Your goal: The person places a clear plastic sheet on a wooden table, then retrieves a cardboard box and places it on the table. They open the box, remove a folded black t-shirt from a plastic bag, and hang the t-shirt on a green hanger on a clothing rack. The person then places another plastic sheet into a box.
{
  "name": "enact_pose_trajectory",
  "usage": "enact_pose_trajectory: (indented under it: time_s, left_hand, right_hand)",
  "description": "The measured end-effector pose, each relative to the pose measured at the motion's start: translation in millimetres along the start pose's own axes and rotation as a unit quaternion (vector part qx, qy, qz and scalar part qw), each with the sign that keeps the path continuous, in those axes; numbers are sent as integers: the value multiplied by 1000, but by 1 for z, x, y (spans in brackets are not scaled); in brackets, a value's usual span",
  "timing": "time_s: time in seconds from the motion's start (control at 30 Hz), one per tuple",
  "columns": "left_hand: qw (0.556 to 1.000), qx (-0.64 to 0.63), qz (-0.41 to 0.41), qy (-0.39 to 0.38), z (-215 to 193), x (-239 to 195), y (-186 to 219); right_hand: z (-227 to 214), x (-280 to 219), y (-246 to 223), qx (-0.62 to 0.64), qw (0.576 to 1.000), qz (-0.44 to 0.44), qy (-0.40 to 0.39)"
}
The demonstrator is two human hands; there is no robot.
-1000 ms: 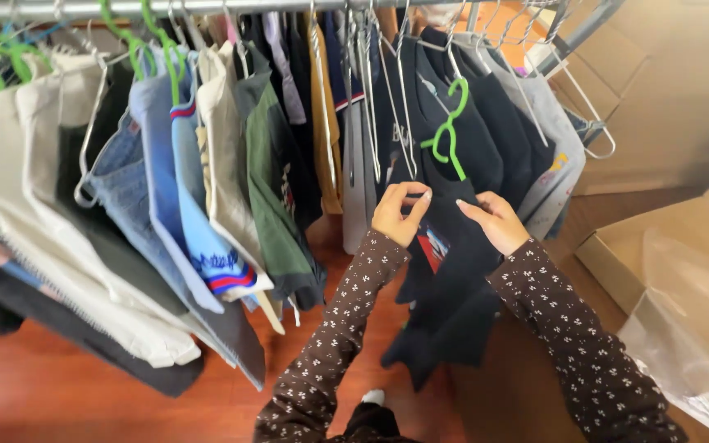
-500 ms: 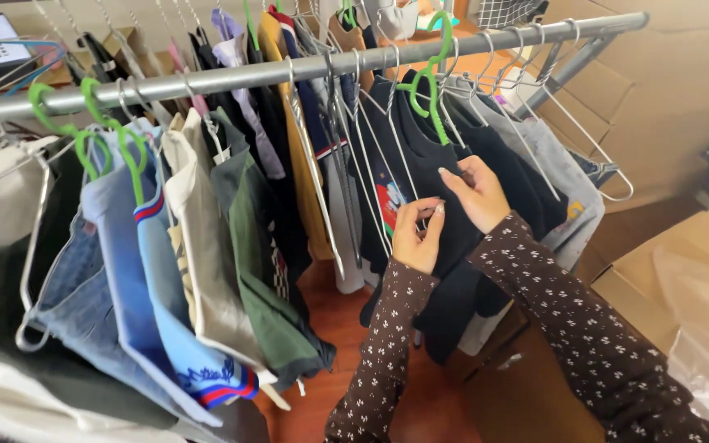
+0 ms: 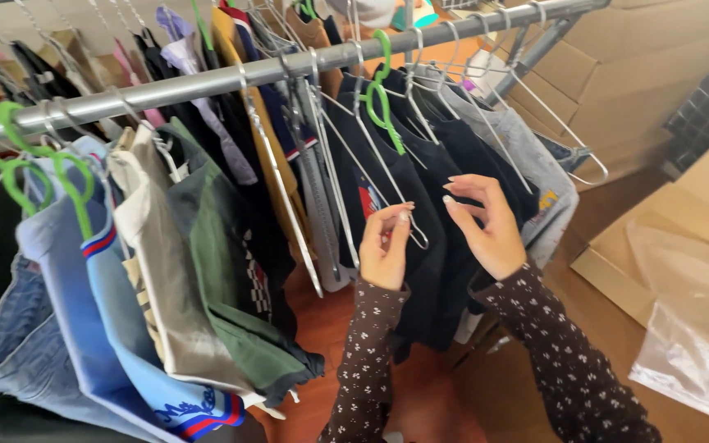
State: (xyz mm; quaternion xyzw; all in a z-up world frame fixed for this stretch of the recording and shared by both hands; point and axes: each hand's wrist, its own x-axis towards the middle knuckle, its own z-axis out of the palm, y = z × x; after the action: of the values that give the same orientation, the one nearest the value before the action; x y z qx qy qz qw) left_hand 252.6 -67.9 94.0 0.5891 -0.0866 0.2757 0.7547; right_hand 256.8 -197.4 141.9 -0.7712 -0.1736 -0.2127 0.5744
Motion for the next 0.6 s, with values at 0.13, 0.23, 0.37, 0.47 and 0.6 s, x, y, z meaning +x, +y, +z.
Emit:
enact_pose_trajectory:
  time_s: [0.13, 0.23, 0.37, 0.47, 0.6]
  left_hand:
    - [999, -28, -33, 5, 17, -11, -1]
    - [998, -41, -54, -6, 40, -27, -1]
    - [991, -75, -102, -34, 88, -63, -19]
    - [976, -78, -167, -118, 135, -99, -28]
    - [954, -87, -231, -171, 192, -160, -57]
  right_hand:
    - [-47, -29, 15, 27, 998, -2, 64]
    - [-93, -62, 34, 28, 992, 27, 117]
    - [-167, -120, 58, 19, 972, 115, 205]
    - [-222, -169, 68, -13, 950, 180, 254]
    - [-296, -253, 100, -43, 917, 231, 323]
